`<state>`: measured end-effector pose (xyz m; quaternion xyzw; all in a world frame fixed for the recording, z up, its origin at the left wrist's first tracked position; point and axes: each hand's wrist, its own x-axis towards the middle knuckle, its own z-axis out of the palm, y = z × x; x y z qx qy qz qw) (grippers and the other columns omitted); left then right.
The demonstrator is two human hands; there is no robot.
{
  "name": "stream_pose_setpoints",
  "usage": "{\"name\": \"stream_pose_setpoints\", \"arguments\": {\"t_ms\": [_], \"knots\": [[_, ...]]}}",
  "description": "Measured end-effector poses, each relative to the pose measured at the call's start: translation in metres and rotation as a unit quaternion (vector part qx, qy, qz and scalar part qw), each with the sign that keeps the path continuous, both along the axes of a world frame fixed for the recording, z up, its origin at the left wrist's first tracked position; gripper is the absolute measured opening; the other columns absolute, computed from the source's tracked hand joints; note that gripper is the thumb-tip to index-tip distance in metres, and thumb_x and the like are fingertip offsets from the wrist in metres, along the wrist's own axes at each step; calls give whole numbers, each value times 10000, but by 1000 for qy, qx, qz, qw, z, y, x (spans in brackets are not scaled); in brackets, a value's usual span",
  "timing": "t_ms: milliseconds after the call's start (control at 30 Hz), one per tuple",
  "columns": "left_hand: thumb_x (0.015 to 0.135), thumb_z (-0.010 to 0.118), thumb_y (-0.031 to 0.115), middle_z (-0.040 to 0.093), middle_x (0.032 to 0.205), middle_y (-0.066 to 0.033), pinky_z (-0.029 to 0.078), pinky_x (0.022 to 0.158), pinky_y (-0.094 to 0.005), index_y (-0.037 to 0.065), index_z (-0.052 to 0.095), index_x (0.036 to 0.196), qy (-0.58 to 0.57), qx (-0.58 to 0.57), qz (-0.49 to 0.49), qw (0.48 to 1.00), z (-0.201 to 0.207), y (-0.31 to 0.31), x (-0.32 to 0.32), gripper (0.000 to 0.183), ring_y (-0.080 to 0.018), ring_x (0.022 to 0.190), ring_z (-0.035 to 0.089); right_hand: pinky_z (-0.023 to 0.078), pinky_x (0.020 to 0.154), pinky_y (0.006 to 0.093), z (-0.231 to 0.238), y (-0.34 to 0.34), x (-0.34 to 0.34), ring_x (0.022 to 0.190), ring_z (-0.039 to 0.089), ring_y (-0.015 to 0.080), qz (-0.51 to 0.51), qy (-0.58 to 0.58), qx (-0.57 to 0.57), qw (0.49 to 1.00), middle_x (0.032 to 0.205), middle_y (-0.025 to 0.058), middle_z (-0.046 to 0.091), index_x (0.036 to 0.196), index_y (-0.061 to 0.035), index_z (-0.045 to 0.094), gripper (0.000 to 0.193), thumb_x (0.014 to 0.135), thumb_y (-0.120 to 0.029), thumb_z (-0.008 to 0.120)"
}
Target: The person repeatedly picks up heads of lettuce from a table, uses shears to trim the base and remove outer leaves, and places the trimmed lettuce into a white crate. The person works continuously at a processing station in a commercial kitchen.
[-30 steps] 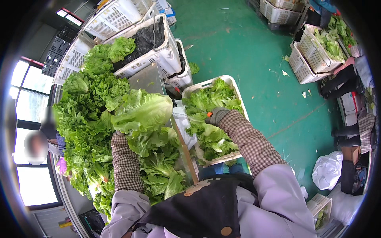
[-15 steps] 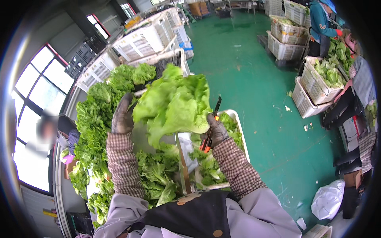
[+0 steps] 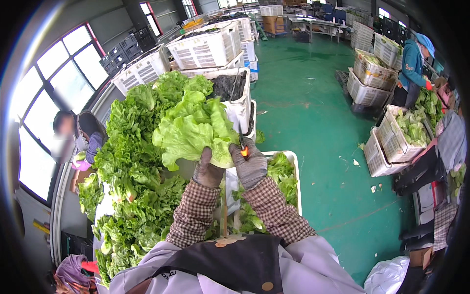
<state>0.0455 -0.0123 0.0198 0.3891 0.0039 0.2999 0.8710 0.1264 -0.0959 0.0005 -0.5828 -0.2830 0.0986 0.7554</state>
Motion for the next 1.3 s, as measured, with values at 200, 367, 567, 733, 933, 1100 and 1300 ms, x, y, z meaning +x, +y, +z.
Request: {"name": "stream_pose_setpoints", "arguments": {"t_ms": [200, 367, 567, 733, 933, 1100, 1300], "knots": [[710, 714, 402, 465, 1255, -108, 397, 974, -389, 59, 370, 1284, 4, -5, 23, 1000, -41, 31, -10, 752, -260, 1144, 467, 471, 695, 288, 2, -2, -24, 748, 551, 180, -13, -137, -75, 988, 851, 91, 546, 1018, 52, 530, 408, 734, -172, 720], [715, 634, 559, 432, 1307, -94, 369, 997, -408, 100, 346, 1315, -101, -47, -80, 990, -24, 26, -10, 808, -266, 1179, 438, 479, 696, 273, 9, -6, -36, 784, 574, 180, 58, -78, -24, 995, 877, 99, 581, 1003, 51, 511, 436, 709, -173, 741], [632, 405, 821, 338, 1376, -79, 310, 956, -584, 203, 228, 1379, -54, -307, -45, 949, -23, 38, -32, 985, -325, 1258, 312, 482, 635, 230, 2, -18, -24, 682, 564, 132, 42, 145, 58, 987, 817, 50, 611, 1007, 8, 531, 353, 737, -122, 717], [672, 434, 768, 314, 1390, -88, 229, 1027, -529, 186, 219, 1389, -178, -76, -154, 969, -5, 41, -32, 948, -325, 1257, 304, 507, 618, 257, -24, -33, 28, 652, 561, 163, -68, -24, -350, 934, 862, 80, 629, 1146, -9, 502, 513, 714, -146, 743], [649, 424, 800, 281, 1406, -94, 289, 1010, -534, 169, 192, 1390, -475, -168, -254, 826, -4, 15, 6, 1001, -306, 1259, 320, 361, 402, 201, 9, -16, -42, 497, 488, 88, 337, 251, 99, 902, 713, 5, 591, 1001, -52, 586, 375, 750, -299, 717], [637, 591, 694, 334, 1380, -83, 324, 1021, -456, 147, 254, 1368, -153, -10, -135, 979, 16, 23, -28, 972, -279, 1232, 372, 372, 434, 185, 38, -23, -32, 522, 465, 37, 173, 138, 139, 965, 688, -48, 544, 988, -82, 585, 393, 674, -205, 787], [670, 631, 622, 491, 1249, -55, 433, 930, -431, 154, 380, 1295, -95, -61, -63, 992, -7, 18, -24, 821, -247, 1105, 504, 391, 412, 193, 23, -14, -28, 492, 485, 68, 91, 188, 77, 975, 692, -17, 570, 962, -79, 569, 248, 760, -149, 696]]}}
